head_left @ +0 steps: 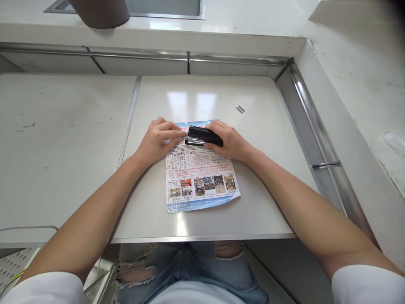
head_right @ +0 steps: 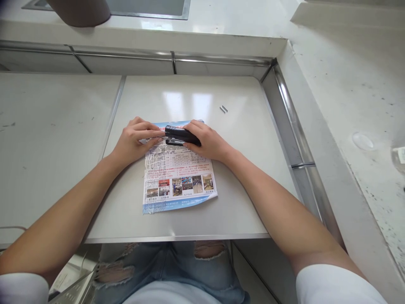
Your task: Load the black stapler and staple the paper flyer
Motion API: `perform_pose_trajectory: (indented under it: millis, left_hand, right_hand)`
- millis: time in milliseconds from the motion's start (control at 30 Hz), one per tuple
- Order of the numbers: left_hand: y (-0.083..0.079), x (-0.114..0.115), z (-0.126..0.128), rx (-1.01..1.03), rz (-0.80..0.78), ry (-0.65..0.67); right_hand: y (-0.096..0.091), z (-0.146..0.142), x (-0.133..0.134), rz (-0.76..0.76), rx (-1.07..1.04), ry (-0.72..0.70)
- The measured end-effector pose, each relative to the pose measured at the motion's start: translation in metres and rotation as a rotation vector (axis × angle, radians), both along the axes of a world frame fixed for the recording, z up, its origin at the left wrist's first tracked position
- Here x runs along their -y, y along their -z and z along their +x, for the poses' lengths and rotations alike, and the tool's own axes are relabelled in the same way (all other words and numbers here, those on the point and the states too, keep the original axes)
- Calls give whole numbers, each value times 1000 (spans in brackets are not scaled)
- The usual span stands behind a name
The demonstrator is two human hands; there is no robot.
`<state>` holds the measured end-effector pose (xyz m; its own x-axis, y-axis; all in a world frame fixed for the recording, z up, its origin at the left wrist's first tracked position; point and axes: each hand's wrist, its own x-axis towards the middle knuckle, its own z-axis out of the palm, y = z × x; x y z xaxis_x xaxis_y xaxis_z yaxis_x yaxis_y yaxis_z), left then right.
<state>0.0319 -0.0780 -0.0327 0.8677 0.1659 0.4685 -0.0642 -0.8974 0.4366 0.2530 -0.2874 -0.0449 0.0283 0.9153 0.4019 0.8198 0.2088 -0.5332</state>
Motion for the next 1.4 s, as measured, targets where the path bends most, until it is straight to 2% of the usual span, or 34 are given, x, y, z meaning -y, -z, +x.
perform_pose_trajectory:
  millis: [200, 400, 700, 1033, 1400]
  left_hand:
    - [0, -1, 0, -2, 15, -27]
    - [0, -1, 0, 2, -10, 43]
    - [-2, -2, 0, -39, -7, 55]
    - [-3, 0, -2, -8, 82, -7]
    - [-4, 0, 0, -20, -88, -10]
  right_hand:
    - [1, 1, -1, 1, -3, -8]
    - [1, 1, -1, -7, -11, -4]
    - [3, 2, -2, 3, 0, -8]
    - [2, 1, -2, -3, -20, -8]
    - [3, 2, -2, 2, -13, -13]
